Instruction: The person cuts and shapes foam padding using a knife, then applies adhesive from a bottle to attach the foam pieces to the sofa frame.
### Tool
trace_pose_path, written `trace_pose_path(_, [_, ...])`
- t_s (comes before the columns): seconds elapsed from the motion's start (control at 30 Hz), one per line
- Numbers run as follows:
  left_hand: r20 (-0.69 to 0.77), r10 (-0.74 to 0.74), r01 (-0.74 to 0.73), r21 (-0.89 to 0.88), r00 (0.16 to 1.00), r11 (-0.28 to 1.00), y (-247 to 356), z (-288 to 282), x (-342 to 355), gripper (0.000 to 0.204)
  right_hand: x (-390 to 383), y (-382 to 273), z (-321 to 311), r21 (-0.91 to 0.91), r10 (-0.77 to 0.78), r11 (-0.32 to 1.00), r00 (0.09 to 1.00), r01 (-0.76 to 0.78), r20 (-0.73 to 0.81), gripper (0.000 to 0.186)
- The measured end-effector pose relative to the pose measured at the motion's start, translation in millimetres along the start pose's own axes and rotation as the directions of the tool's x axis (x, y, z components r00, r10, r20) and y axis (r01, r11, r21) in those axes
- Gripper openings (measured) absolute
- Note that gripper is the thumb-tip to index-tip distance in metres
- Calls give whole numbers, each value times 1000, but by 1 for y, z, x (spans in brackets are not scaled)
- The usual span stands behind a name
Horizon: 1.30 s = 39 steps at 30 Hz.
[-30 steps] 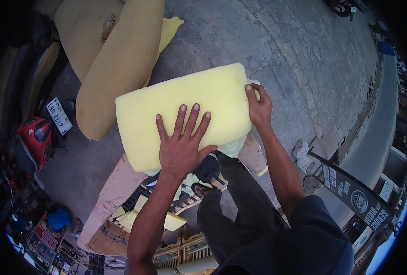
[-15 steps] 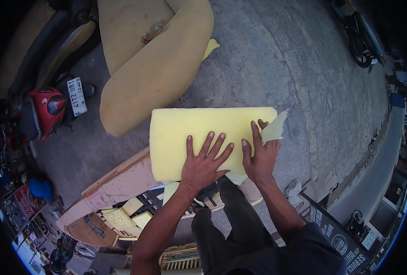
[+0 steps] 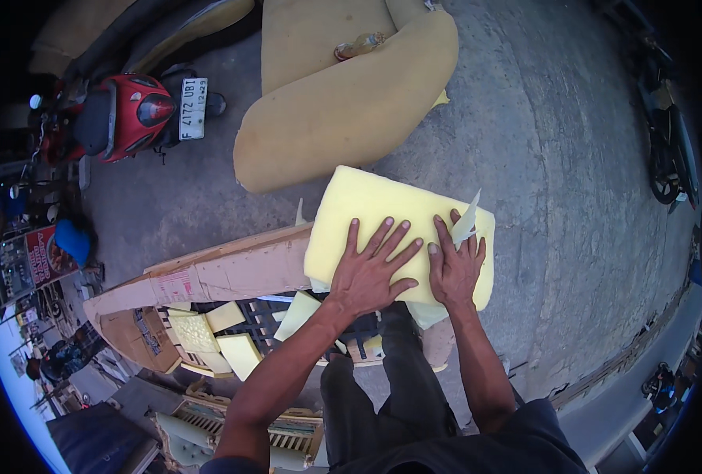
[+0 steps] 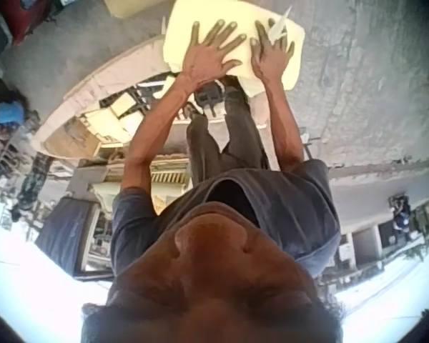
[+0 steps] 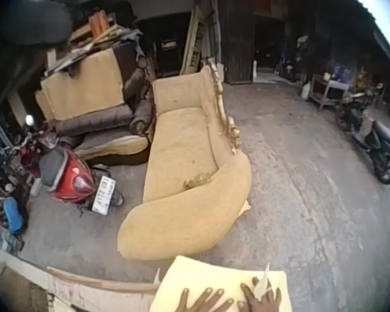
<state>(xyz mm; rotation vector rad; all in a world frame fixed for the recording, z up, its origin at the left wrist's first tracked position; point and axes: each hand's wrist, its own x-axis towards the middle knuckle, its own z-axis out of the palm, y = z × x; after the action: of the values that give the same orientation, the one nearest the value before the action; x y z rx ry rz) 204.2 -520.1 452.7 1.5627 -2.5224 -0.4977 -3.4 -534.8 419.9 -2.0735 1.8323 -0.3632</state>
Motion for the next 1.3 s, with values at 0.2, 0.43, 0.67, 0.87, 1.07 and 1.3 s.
trace_pose_path(0.2, [-211,-493,485,-93,844,870,-29,3,-39,72,1,-7,-2,-26,-25,999,999,24,-25,54])
trace_pose_path(0.43, [-258,-514,498,-128,818,857,-31,12,-38,71,0,-8,4,-57,-59,997,997,56,-50,53])
trace_pose_path(0.67, [-325,-497,456,-199,805,868,-33,15,-36,68,4,-3,3,-126,-130,985,988,119,-84,51])
trace_pose_path(0.87, [-362,-497,443,-227,789,867,-34,19,-42,67,3,-6,5,-153,-128,981,989,116,-70,52])
trace_pose_path(1.07, [-491,-435,403,-176,755,898,-31,15,-57,68,-19,-4,-13,64,-211,972,958,227,-193,56])
trace_pose_path(1.3, [-553,-641,391,-511,532,766,70,95,-210,57,-168,14,-74,362,-239,884,951,297,-196,70])
